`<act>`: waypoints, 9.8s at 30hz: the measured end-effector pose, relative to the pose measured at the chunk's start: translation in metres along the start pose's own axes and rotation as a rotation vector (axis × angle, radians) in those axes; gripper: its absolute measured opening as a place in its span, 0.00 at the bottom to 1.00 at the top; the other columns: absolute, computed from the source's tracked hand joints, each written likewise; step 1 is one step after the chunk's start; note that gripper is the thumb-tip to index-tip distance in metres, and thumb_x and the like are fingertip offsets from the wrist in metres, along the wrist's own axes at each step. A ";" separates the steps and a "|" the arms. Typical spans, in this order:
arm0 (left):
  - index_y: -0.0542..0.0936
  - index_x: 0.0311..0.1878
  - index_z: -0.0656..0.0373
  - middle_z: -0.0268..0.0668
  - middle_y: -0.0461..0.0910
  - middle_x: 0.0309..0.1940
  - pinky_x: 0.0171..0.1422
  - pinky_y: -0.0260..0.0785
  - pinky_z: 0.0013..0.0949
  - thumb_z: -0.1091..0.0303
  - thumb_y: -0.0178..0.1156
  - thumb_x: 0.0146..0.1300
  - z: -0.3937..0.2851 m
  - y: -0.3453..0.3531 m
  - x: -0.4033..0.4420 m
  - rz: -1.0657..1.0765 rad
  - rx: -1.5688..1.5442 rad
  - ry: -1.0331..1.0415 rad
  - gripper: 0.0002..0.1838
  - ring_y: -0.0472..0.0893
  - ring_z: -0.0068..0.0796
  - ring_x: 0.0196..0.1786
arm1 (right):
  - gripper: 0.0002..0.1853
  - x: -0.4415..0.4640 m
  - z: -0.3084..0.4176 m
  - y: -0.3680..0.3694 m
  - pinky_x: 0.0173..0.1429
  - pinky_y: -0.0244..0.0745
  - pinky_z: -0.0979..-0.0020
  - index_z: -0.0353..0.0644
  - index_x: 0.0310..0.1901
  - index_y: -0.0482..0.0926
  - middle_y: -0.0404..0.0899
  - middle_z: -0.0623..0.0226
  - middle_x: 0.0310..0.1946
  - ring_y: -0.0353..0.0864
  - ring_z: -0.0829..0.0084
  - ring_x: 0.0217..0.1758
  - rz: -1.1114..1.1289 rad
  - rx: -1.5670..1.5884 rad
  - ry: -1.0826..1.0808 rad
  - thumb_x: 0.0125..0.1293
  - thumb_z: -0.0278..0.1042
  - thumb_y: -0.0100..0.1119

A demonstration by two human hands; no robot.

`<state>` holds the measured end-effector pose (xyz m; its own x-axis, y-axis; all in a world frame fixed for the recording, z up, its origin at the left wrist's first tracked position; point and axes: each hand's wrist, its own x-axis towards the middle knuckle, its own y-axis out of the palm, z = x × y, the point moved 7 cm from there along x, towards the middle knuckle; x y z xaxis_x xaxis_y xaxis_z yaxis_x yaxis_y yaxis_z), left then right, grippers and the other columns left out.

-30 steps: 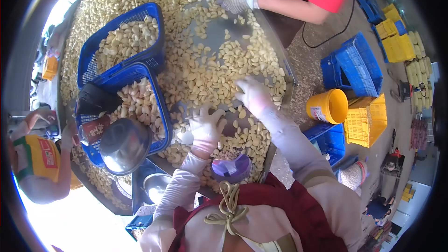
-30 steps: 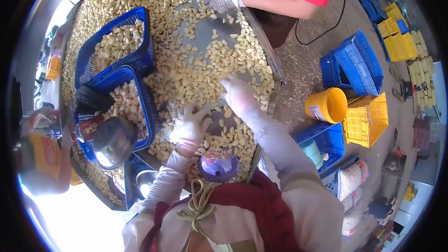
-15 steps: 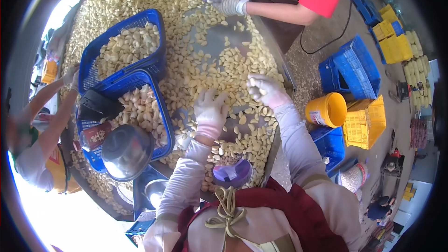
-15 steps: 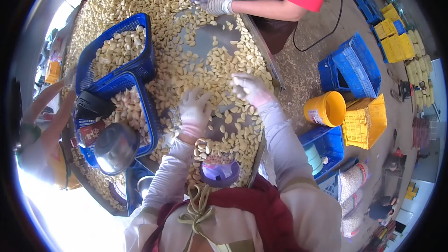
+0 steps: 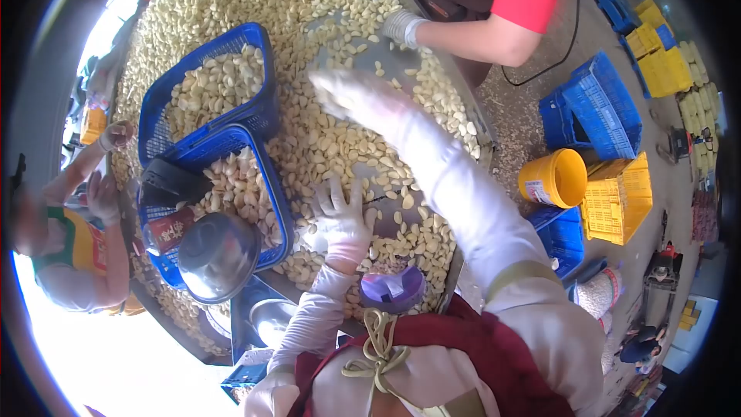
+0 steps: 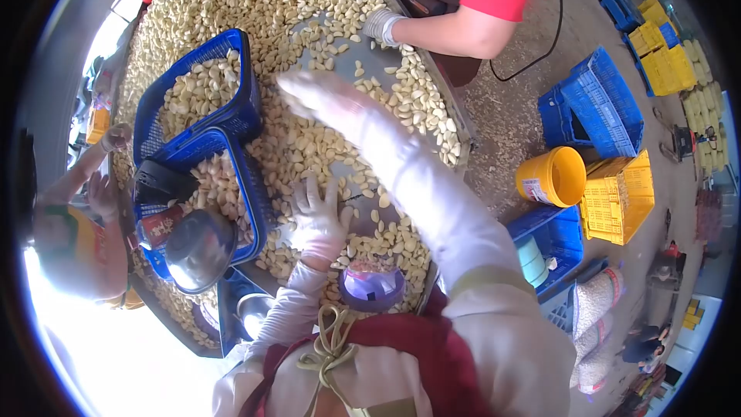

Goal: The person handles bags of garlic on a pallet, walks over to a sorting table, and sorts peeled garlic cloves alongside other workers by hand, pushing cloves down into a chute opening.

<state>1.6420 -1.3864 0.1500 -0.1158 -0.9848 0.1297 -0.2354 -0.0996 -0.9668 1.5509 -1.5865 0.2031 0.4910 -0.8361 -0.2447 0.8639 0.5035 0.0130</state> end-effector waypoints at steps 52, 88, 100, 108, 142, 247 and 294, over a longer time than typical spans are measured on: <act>0.68 0.72 0.73 0.65 0.62 0.75 0.83 0.52 0.56 0.50 0.58 0.67 0.046 -0.008 -0.028 0.169 0.180 0.031 0.39 0.58 0.66 0.79 | 0.47 -0.085 -0.076 0.082 0.84 0.43 0.36 0.62 0.80 0.63 0.57 0.54 0.81 0.53 0.41 0.82 0.207 -1.346 -0.277 0.63 0.67 0.66; 0.53 0.81 0.68 0.68 0.45 0.81 0.56 0.80 0.46 0.43 0.67 0.65 0.062 0.003 0.000 -0.126 -0.128 -0.272 0.54 0.74 0.75 0.65 | 0.41 0.052 -0.038 0.123 0.75 0.66 0.49 0.42 0.67 0.78 0.70 0.52 0.74 0.69 0.55 0.75 0.262 -1.412 -0.215 0.62 0.68 0.63; 0.60 0.78 0.67 0.67 0.54 0.77 0.79 0.52 0.68 0.42 0.65 0.64 0.066 0.004 0.045 -0.040 -0.110 -0.360 0.49 0.57 0.78 0.76 | 0.26 0.274 0.005 0.042 0.73 0.73 0.55 0.59 0.69 0.78 0.74 0.56 0.71 0.75 0.51 0.72 -0.209 -1.428 -0.245 0.71 0.52 0.60; 0.67 0.73 0.66 0.65 0.68 0.68 0.77 0.59 0.61 0.46 0.67 0.63 0.068 -0.017 0.122 -0.183 -0.223 -0.363 0.43 0.64 0.71 0.71 | 0.29 0.137 -0.041 0.056 0.80 0.60 0.52 0.59 0.65 0.81 0.73 0.61 0.71 0.64 0.51 0.77 0.165 -1.379 -0.417 0.65 0.60 0.63; 0.77 0.71 0.30 0.48 0.58 0.79 0.72 0.43 0.87 0.40 0.74 0.49 0.040 -0.002 -0.125 0.368 0.053 -0.191 0.42 0.53 0.78 0.76 | 0.06 -0.043 -0.089 0.058 0.48 0.82 0.56 0.43 0.41 0.84 0.84 0.55 0.40 0.86 0.55 0.42 -0.180 -1.212 -0.389 0.69 0.30 0.57; 0.91 0.45 0.34 0.24 0.82 0.49 0.68 0.65 0.52 0.56 0.75 0.49 -0.079 0.037 0.105 0.200 -0.104 0.304 0.16 0.76 0.38 0.62 | 0.07 -0.127 -0.100 -0.111 0.46 0.85 0.57 0.41 0.37 0.88 0.89 0.55 0.36 0.90 0.55 0.40 -0.397 -1.483 0.198 0.66 0.29 0.60; 0.78 0.34 0.55 0.25 0.73 0.23 0.27 0.62 0.18 0.66 0.53 0.78 -0.019 -0.090 0.104 0.322 -2.297 -0.373 0.12 0.68 0.16 0.23 | 0.06 -0.091 -0.061 -0.059 0.44 0.81 0.57 0.48 0.37 0.89 0.87 0.62 0.32 0.85 0.56 0.36 -0.308 -1.091 -0.056 0.60 0.36 0.69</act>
<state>1.6323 -1.4770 0.2546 -0.3033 -0.9307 -0.2042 -0.5713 0.0061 0.8207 1.4481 -1.5267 0.1655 0.3020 -0.9521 -0.0473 0.4028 0.1724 -0.8989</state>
